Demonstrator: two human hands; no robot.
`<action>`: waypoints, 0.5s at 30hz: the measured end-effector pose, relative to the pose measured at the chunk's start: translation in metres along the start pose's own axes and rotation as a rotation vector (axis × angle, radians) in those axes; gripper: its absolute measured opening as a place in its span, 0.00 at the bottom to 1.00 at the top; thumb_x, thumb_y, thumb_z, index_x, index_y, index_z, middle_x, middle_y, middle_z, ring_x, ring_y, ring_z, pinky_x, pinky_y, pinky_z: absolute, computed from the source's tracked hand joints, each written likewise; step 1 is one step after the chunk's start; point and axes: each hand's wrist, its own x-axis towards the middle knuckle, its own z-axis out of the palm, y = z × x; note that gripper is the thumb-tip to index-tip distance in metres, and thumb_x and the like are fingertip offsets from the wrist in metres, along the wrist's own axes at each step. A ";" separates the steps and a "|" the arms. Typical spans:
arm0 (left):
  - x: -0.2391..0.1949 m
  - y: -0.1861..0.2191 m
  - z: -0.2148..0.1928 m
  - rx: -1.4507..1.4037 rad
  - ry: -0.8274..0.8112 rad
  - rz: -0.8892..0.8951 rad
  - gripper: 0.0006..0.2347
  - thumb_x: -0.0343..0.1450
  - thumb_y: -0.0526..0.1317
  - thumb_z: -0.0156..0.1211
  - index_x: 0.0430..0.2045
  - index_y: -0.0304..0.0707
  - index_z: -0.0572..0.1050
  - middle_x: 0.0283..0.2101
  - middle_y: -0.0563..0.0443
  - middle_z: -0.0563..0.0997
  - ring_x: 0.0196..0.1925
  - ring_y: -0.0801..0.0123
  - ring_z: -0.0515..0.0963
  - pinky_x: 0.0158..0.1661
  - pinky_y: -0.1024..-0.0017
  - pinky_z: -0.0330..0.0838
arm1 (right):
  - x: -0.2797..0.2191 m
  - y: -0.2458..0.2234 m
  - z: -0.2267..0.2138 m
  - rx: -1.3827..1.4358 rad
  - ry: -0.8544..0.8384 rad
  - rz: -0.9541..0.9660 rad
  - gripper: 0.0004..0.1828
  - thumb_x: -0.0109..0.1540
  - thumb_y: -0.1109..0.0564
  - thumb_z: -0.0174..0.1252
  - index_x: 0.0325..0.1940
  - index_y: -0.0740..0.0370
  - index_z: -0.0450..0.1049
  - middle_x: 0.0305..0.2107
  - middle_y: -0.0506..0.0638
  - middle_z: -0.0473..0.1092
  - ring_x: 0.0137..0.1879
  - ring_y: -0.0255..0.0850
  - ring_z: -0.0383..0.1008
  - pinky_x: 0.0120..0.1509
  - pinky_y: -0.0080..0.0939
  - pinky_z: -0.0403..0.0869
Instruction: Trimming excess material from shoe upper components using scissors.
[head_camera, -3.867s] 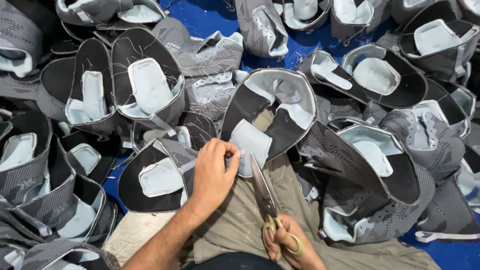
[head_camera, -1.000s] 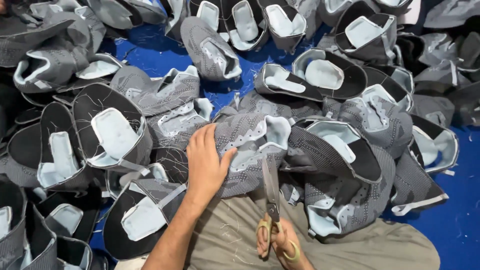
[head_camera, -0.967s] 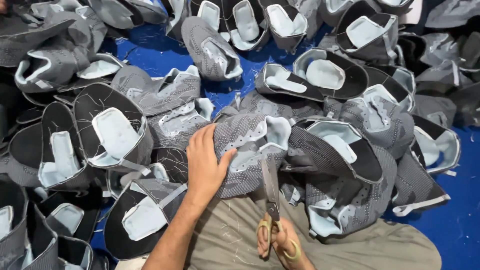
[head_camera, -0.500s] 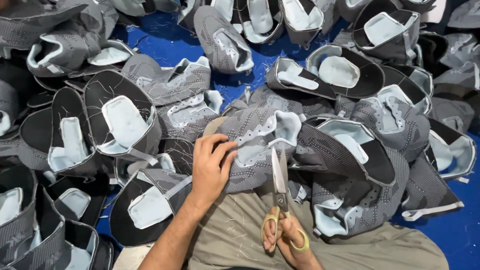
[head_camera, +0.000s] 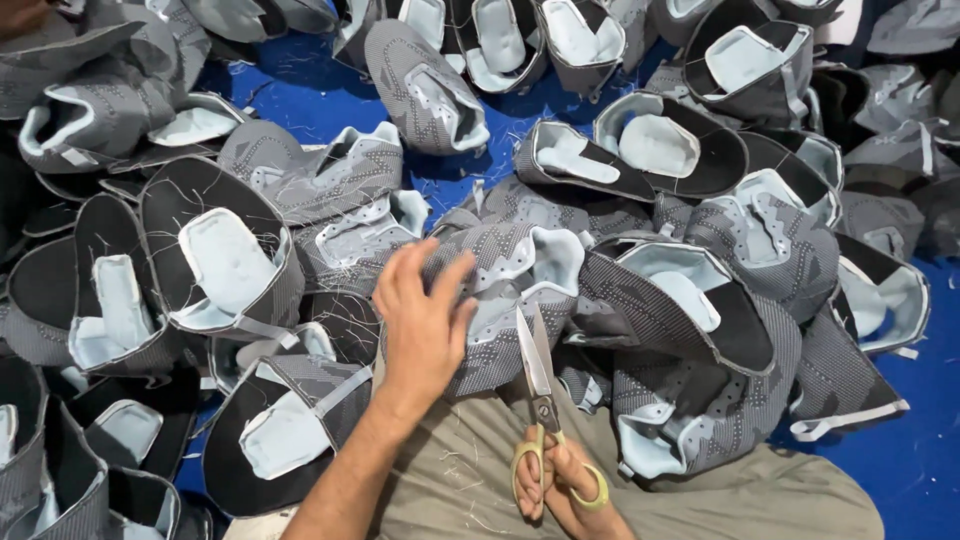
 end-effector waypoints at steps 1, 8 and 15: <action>0.000 0.000 0.002 -0.004 -0.004 0.001 0.29 0.64 0.38 0.70 0.62 0.40 0.68 0.64 0.36 0.66 0.66 0.42 0.63 0.63 0.49 0.56 | 0.000 -0.001 0.001 0.000 0.005 -0.002 0.29 0.65 0.33 0.56 0.37 0.63 0.63 0.25 0.52 0.65 0.30 0.42 0.72 0.32 0.35 0.70; 0.001 -0.007 0.000 -0.111 0.014 -0.021 0.29 0.65 0.38 0.72 0.63 0.40 0.69 0.65 0.36 0.65 0.66 0.45 0.64 0.65 0.52 0.57 | 0.001 -0.001 0.003 -0.033 0.003 -0.024 0.30 0.66 0.33 0.57 0.36 0.63 0.63 0.25 0.53 0.65 0.30 0.42 0.72 0.32 0.36 0.71; -0.007 0.019 -0.044 -0.279 0.184 -0.239 0.22 0.60 0.39 0.75 0.46 0.33 0.73 0.45 0.43 0.77 0.48 0.55 0.80 0.50 0.65 0.74 | -0.008 0.004 0.007 -0.144 0.089 -0.121 0.31 0.60 0.33 0.61 0.38 0.64 0.63 0.25 0.54 0.66 0.31 0.43 0.73 0.29 0.36 0.71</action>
